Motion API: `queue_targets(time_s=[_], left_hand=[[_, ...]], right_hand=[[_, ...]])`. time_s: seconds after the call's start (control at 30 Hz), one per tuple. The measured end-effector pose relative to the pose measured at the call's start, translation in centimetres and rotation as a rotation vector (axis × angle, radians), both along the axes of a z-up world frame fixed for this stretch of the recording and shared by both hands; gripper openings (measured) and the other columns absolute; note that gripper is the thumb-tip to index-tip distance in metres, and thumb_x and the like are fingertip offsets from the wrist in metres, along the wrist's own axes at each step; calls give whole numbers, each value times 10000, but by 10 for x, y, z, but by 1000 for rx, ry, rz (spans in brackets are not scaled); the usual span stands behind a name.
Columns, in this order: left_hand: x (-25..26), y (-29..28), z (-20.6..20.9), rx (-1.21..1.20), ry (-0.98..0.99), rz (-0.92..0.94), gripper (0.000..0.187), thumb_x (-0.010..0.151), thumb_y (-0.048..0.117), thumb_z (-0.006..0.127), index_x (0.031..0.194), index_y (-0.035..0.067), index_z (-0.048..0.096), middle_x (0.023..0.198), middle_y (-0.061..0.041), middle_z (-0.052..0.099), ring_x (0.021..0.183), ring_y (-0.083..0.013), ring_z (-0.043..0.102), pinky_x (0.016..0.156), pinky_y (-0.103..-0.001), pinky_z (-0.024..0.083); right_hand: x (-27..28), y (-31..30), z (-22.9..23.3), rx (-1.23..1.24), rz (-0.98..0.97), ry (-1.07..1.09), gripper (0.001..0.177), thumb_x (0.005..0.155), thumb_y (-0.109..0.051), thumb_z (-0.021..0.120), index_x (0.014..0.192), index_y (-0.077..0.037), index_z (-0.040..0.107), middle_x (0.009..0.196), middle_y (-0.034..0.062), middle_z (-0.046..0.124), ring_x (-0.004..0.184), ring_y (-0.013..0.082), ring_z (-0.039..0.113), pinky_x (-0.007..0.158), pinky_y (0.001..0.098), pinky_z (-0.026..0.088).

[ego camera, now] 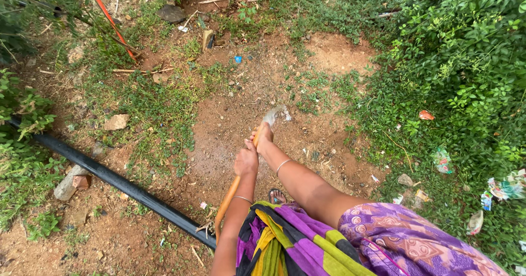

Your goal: The person holds a yellow hose and sprays water onto the ground and small plants in an outdoor garden.

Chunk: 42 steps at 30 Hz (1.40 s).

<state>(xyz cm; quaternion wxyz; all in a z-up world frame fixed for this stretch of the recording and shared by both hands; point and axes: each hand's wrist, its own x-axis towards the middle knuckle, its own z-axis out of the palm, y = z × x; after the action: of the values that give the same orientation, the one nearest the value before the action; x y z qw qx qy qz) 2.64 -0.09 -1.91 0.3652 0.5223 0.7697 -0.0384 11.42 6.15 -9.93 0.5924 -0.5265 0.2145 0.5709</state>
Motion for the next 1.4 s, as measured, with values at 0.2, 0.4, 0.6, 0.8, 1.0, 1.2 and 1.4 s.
queue_targets(time_s=[0.2, 0.4, 0.6, 0.8, 1.0, 1.2, 1.4], left_hand=[[-7, 3, -5, 48, 6, 71, 841, 1018, 630, 164, 1035, 60, 782, 1081, -228, 740, 1015, -402, 728, 880, -521, 562], [-2, 0, -1, 48, 8, 78, 870, 1014, 659, 168, 1057, 30, 768, 1103, -245, 723, 1043, -415, 711, 903, -536, 543], [1, -4, 5, 15, -65, 72, 888, 1025, 657, 152, 1055, 29, 779, 1102, -261, 734, 1071, -424, 708, 949, -535, 533], [2, -6, 13, 44, -70, 57, 874, 1016, 647, 153, 1057, 41, 781, 1104, -266, 729, 1081, -430, 697, 948, -540, 529], [-2, -3, 17, 10, -27, 49, 876, 1042, 610, 127, 1072, 29, 781, 1121, -266, 734, 1086, -427, 709, 955, -534, 537], [-6, -4, 20, 25, -51, 124, 861, 1024, 634, 137, 1145, 36, 744, 1197, -273, 693, 1154, -434, 666, 990, -545, 505], [-22, -4, 25, -1, -123, 254, 846, 1012, 636, 163, 1155, 33, 739, 1231, -261, 681, 1190, -451, 631, 1019, -549, 474]], right_hand=[[-15, 2, 5, 66, 82, 72, 534, 987, -597, 489, 766, -112, 447, 610, 54, 439, 501, 185, 436, 437, 368, 430], [-12, 1, -3, -39, 109, -240, 479, 1004, -488, 399, 742, -104, 516, 551, 15, 431, 416, 149, 376, 356, 329, 385], [-9, -1, -7, -73, 125, -299, 533, 1026, -487, 355, 691, -96, 493, 532, 28, 433, 405, 150, 388, 363, 331, 394], [-6, -2, -9, -48, 160, -314, 491, 1040, -436, 364, 713, -95, 499, 556, 32, 444, 421, 148, 387, 360, 336, 394], [-4, 1, -4, 115, 184, -163, 457, 1049, -453, 356, 817, -111, 550, 592, 28, 483, 452, 153, 459, 386, 323, 414], [-17, 12, 4, -128, 218, -372, 451, 1033, -391, 367, 750, -91, 550, 562, 23, 458, 419, 144, 426, 354, 396, 478], [-42, 30, 4, -157, 330, -426, 469, 1037, -382, 394, 697, -91, 533, 526, 25, 468, 395, 170, 424, 353, 414, 484]])
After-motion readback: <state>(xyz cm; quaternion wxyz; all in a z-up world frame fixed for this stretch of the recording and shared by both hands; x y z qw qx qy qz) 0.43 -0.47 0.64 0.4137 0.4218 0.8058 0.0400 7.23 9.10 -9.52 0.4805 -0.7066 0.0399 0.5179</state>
